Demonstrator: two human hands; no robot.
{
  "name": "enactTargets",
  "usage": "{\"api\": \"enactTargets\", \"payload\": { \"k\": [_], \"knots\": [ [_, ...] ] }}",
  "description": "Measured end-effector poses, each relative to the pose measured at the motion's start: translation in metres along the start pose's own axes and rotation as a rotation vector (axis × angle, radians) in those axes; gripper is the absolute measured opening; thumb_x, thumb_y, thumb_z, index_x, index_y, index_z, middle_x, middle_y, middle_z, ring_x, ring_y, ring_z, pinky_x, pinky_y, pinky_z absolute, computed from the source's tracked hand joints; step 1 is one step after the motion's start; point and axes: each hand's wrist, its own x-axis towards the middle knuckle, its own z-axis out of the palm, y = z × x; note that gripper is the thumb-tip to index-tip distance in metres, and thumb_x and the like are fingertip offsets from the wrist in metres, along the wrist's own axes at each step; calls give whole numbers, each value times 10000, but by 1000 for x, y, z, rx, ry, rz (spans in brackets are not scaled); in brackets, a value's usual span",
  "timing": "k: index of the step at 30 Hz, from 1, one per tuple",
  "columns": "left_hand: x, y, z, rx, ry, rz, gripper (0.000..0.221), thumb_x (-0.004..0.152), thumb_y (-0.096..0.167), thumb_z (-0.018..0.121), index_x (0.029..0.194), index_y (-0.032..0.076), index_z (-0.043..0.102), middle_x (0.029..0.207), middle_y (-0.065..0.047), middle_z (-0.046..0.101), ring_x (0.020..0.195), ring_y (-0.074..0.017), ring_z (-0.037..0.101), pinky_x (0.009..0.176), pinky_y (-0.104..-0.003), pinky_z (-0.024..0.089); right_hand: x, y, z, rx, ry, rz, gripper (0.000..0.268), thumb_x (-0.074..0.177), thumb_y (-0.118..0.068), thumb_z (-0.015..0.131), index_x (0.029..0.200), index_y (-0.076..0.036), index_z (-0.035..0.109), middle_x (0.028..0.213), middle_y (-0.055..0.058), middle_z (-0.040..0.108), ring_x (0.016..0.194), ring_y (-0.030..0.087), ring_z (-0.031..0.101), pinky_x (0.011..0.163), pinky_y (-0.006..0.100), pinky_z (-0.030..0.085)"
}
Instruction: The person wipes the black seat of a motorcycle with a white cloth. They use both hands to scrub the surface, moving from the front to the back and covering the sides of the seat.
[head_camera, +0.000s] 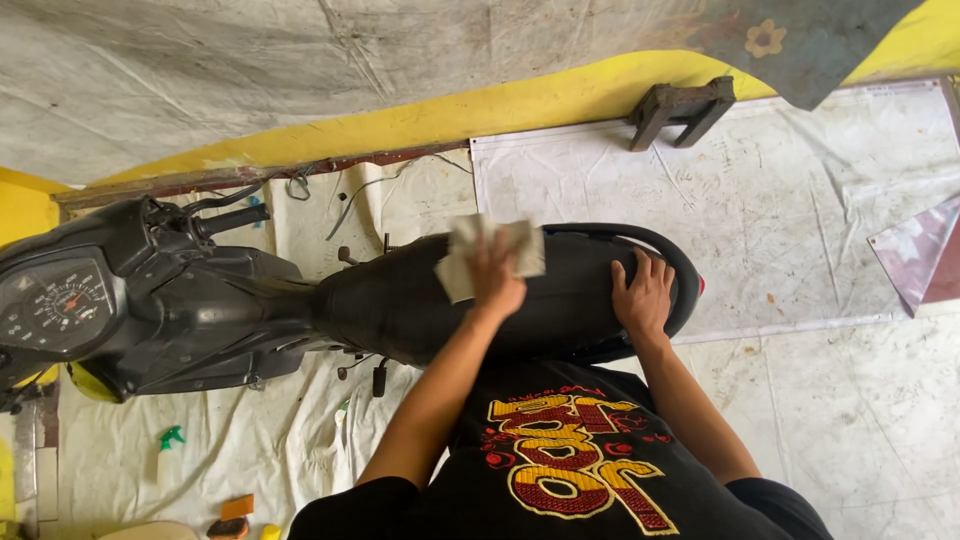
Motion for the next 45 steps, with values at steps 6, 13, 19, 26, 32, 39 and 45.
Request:
{"api": "enactTargets", "payload": {
  "k": [6,13,19,26,32,39,45],
  "knots": [
    [-37,52,2,-390,-330,231,850,778,-115,574,1525,274,461,1702,-59,154,1581,-314,75,1250,-593,-6,9,6,-15,112,-112,188,591,958,-453,683,1387,-53,610,1312,262,578,1167,433,600,971,492,502],
    [-37,21,-10,-375,-315,109,826,786,-179,524,1500,236,511,1705,-63,244,1593,-267,151,1284,-550,37,15,8,-21,232,-150,242,642,899,-491,742,1339,-35,639,1310,246,632,1195,387,624,1024,457,500],
    [-44,-61,25,-272,-22,-184,688,865,-155,556,1482,149,539,1685,-127,343,1587,-316,248,1289,-532,214,11,31,-12,250,-146,166,630,917,-467,729,1358,-28,629,1331,264,612,1223,413,587,1031,471,471],
    [-22,-67,30,-109,-168,-382,834,792,-33,674,1560,147,404,1667,-160,246,1522,-457,170,1215,-658,130,8,49,-4,223,-208,142,663,908,-437,717,1442,-69,580,1371,287,573,1289,428,539,1094,475,430],
    [-41,35,-6,-214,-134,81,905,756,-70,641,1580,218,403,1695,-119,201,1555,-434,117,1247,-647,66,2,34,8,67,-173,147,725,908,-465,716,1507,-106,522,1377,327,487,1311,507,425,1119,546,367],
    [-51,11,-8,-234,-188,152,812,795,-192,576,1477,250,567,1695,-59,311,1603,-289,244,1301,-586,119,-11,41,11,81,-107,31,726,941,-440,726,1542,-99,504,1308,284,488,1242,470,450,1110,555,382],
    [-74,-101,26,-88,-46,-266,787,847,-123,599,1554,207,493,1732,-118,261,1596,-326,249,1275,-642,153,-18,33,-3,139,1,-115,668,904,-357,789,1458,-57,566,1390,253,497,1305,448,451,1105,521,399]
  ]
}}
